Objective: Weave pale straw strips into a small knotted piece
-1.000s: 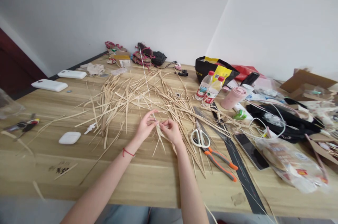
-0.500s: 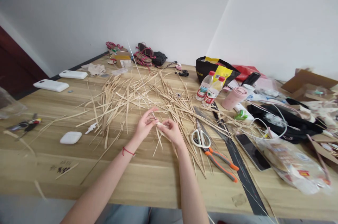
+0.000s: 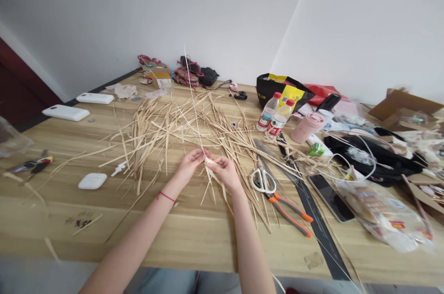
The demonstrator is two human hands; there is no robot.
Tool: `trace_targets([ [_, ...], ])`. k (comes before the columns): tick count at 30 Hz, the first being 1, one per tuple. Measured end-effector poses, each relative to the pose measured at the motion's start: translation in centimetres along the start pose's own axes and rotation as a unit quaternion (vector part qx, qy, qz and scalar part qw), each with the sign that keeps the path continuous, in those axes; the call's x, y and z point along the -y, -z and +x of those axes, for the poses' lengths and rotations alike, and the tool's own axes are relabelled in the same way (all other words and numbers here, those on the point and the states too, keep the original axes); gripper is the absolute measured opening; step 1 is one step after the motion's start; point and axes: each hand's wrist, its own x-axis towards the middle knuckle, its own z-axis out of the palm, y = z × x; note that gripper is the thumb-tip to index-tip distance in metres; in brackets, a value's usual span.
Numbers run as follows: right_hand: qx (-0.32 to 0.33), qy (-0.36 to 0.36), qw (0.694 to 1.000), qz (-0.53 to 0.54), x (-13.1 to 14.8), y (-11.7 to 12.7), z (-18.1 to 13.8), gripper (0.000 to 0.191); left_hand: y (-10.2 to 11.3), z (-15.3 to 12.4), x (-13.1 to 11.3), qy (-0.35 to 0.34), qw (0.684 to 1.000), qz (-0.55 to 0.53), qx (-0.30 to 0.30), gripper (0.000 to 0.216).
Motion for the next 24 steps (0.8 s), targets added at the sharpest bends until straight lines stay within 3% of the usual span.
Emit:
trace_targets([
  [11, -0.018, 0.030, 0.999, -0.007, -0.1, -0.4, 0.1, 0.027, 0.3, 0.1, 0.4, 0.019, 0.995, -0.060, -0.077, 0.025],
  [24, -0.086, 0.092, 0.990, -0.058, -1.6, -0.6, 0.6, 0.026, -0.4, 0.0, -0.1, 0.016, 0.997, -0.018, -0.077, 0.032],
])
